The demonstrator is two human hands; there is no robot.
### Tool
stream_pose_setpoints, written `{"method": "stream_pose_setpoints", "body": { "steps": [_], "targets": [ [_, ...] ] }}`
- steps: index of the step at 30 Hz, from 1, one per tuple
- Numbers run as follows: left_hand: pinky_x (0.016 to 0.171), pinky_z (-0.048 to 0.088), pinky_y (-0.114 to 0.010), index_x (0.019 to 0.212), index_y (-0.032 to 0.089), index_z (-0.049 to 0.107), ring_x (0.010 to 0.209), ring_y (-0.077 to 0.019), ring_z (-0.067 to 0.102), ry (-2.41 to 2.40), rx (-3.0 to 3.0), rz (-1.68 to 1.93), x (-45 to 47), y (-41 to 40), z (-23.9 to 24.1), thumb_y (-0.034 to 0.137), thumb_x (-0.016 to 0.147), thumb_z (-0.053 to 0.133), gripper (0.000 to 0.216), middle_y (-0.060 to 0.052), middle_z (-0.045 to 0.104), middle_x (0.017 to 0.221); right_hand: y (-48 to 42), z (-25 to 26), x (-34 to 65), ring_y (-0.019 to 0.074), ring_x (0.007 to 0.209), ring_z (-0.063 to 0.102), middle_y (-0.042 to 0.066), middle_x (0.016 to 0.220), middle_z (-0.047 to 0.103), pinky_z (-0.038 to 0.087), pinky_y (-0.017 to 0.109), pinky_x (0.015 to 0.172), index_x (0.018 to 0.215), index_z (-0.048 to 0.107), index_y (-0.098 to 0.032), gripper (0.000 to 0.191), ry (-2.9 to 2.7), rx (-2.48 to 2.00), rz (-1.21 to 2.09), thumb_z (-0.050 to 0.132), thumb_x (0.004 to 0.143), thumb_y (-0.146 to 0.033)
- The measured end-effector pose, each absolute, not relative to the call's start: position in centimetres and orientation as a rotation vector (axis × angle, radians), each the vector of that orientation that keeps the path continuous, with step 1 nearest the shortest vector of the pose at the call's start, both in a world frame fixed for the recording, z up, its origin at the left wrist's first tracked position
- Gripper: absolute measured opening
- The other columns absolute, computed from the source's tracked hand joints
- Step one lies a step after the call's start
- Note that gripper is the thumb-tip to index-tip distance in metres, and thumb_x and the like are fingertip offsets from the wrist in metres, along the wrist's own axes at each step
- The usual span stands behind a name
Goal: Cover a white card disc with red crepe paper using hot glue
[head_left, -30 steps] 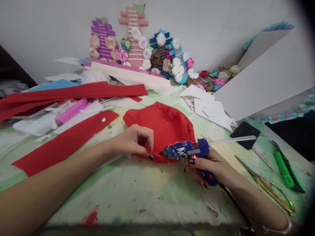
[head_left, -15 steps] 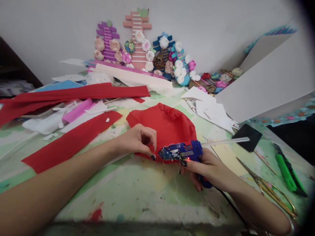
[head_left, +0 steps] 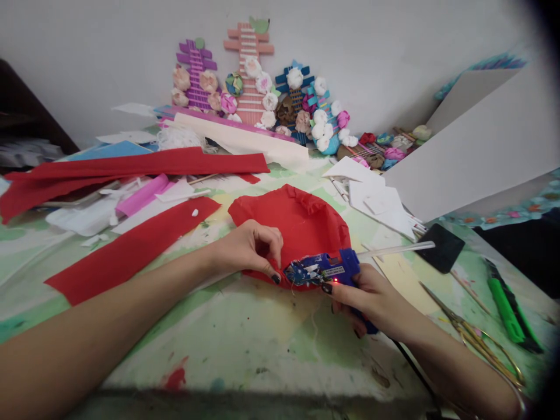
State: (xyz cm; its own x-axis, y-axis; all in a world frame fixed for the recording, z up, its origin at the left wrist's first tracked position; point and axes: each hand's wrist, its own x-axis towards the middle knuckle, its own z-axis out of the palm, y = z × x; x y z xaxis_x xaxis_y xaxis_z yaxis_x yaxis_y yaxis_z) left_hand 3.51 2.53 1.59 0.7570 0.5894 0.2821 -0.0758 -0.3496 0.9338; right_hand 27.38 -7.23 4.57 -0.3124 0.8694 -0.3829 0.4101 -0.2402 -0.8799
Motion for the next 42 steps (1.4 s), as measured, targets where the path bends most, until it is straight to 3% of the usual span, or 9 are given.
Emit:
{"method": "stream_pose_setpoints", "body": {
  "steps": [8, 17, 30, 34, 42],
  "targets": [
    [0.058, 0.045, -0.027, 0.061, 0.014, 0.067, 0.066, -0.0132, 0.053, 0.397, 1.805, 0.714, 3.5, 2.6, 1.5, 0.026, 0.061, 0.081, 0.019, -0.002, 0.057, 0.063, -7.6, 4.8, 28.0, 0.0059, 0.031, 0.038, -0.004, 0.036, 0.042, 0.03, 0.018, 0.034, 0.049, 0.045, -0.019, 0.04, -1.613, -1.567, 1.557, 0.053, 0.081, -0.042],
    [0.058, 0.044, -0.026, 0.062, 0.013, 0.063, 0.065, -0.0112, 0.051, 0.417, 1.787, 0.703, 3.3, 2.5, 1.5, 0.016, 0.064, 0.077, 0.015, 0.0, 0.055, 0.066, -8.4, 3.8, 30.8, 0.0072, 0.032, 0.04, -0.004, 0.036, 0.044, 0.035, 0.02, 0.037, 0.052, 0.047, -0.018, 0.042, -1.571, -1.574, 1.573, 0.052, 0.084, -0.045],
    [0.054, 0.035, -0.023, 0.059, 0.015, 0.048, 0.063, -0.0099, 0.047, 0.564, 1.942, 0.698, 3.9, 1.7, 1.8, 0.007, 0.067, 0.063, 0.019, 0.002, 0.049, 0.066, -9.9, 4.4, 32.8, 0.0069, 0.033, 0.041, -0.003, 0.041, 0.044, 0.03, 0.02, 0.036, 0.052, 0.048, -0.017, 0.046, -1.457, -1.646, 1.495, 0.057, 0.08, -0.052],
    [0.054, 0.033, -0.023, 0.058, 0.016, 0.042, 0.062, -0.0089, 0.043, 0.587, 2.04, 0.679, 4.1, 1.5, 2.0, 0.005, 0.067, 0.059, 0.022, 0.003, 0.046, 0.065, -10.2, 4.6, 32.8, 0.0074, 0.033, 0.043, -0.002, 0.042, 0.046, 0.03, 0.02, 0.036, 0.056, 0.054, -0.015, 0.045, -1.354, -1.652, 1.463, 0.062, 0.075, -0.056],
    [0.054, 0.03, -0.024, 0.057, 0.017, 0.037, 0.06, -0.0087, 0.039, 0.61, 2.075, 0.685, 4.2, 1.4, 2.3, 0.008, 0.068, 0.059, 0.027, 0.004, 0.042, 0.063, -10.5, 4.8, 31.4, 0.009, 0.037, 0.044, -0.001, 0.043, 0.048, 0.032, 0.021, 0.04, 0.071, 0.065, -0.014, 0.044, -1.412, -1.586, 1.433, 0.058, 0.078, -0.057]
  ]
}}
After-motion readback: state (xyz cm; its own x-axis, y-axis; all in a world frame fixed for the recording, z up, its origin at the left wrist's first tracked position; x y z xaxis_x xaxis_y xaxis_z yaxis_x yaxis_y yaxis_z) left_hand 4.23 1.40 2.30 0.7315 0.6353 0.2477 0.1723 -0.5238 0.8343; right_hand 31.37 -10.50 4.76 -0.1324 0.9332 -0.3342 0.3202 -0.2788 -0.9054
